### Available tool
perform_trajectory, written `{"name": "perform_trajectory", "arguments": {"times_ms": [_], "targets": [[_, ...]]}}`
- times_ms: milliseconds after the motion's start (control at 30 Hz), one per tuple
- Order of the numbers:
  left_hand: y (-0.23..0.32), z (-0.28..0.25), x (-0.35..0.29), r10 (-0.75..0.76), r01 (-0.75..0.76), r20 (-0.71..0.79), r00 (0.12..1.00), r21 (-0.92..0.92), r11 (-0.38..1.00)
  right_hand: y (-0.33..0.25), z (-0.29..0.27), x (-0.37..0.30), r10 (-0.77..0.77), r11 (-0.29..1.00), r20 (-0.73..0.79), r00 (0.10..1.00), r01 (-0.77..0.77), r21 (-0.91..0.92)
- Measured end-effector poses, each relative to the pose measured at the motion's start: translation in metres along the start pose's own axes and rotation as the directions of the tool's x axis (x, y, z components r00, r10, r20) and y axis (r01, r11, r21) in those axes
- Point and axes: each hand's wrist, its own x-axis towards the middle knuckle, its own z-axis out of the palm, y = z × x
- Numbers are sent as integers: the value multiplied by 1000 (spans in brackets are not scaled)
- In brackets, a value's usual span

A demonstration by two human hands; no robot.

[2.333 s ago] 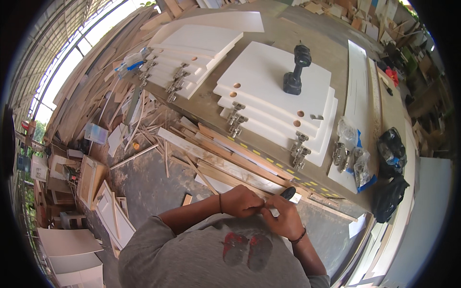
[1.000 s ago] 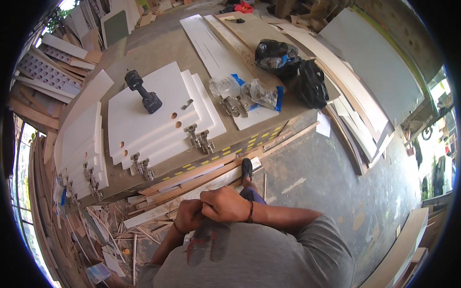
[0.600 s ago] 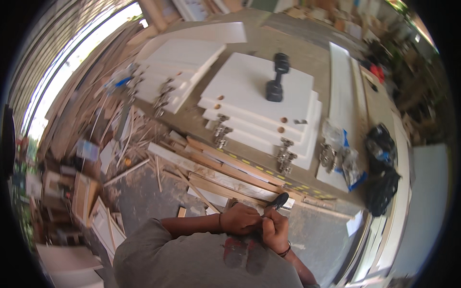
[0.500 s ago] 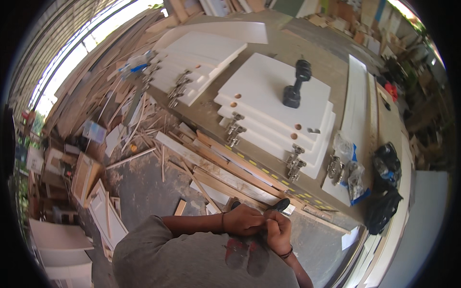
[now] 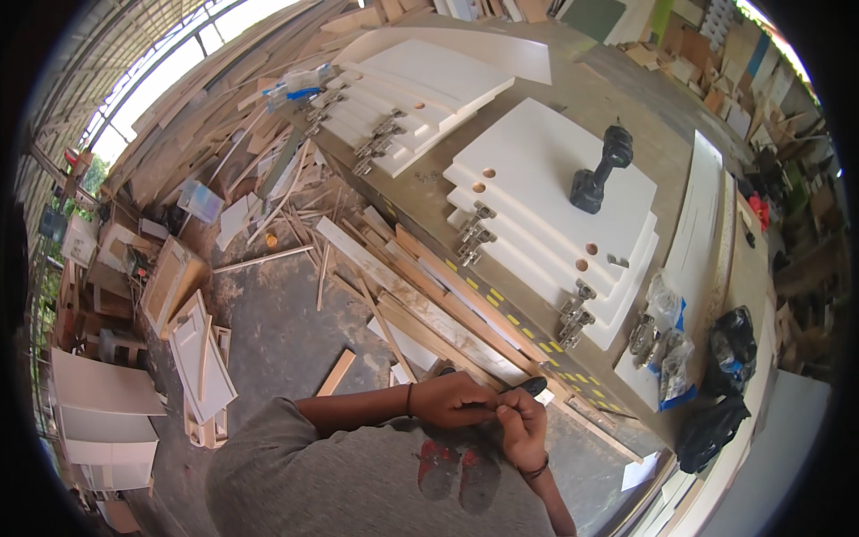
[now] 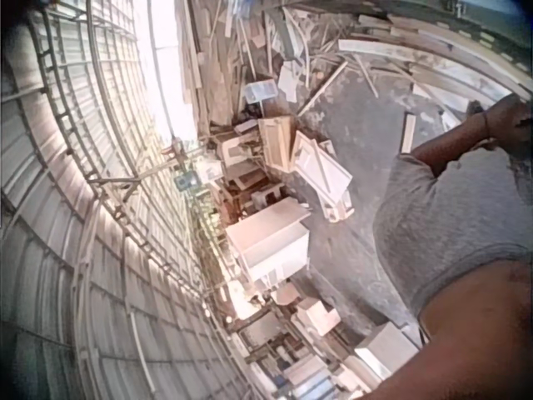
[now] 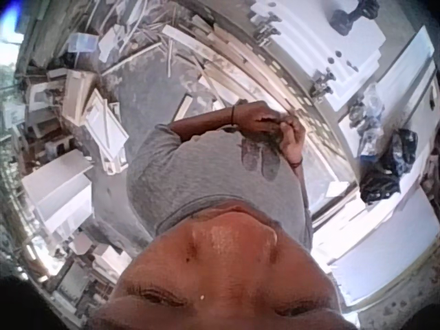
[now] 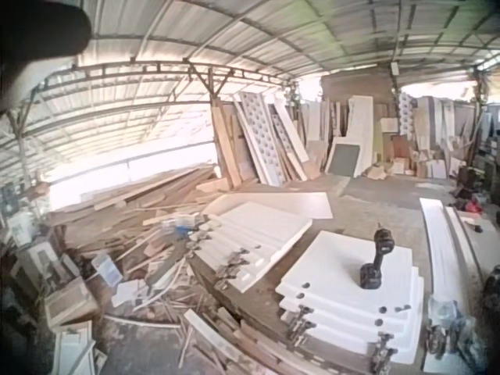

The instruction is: The person assembles a cabinet door by inserting hinges into pre-drilled holes, retrieving screws from a plastic bag, and driving the screws using a power drill.

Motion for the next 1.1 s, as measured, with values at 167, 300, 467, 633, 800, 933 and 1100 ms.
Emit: {"name": "perform_trajectory", "arguments": {"times_ms": [167,300,467,633,800,933,1100], "targets": [[6,4,1,22,-25,-80,997,-42,999,-9,-4,6,-14,992,21,1000,17,-122],[3,2,0,40,-36,-46,998,80,996,-12,-6,8,8,895,106,994,40,-444],[8,-11,0,47,-40,-28,999,226,973,-26,-6,11,-77,848,164,983,151,-508],[9,-16,3,100,-92,-4,995,359,929,-34,-6,11,-181,759,213,960,274,-590],[17,-26,10,0,-73,130,992,556,828,-29,3,11,-299,636,259,918,394,-663],[20,-32,17,-7,-112,203,979,570,814,-36,7,11,-432,531,266,862,481,-698],[11,-27,22,171,-253,211,962,465,849,-35,4,12,-464,574,231,855,489,-657]]}}
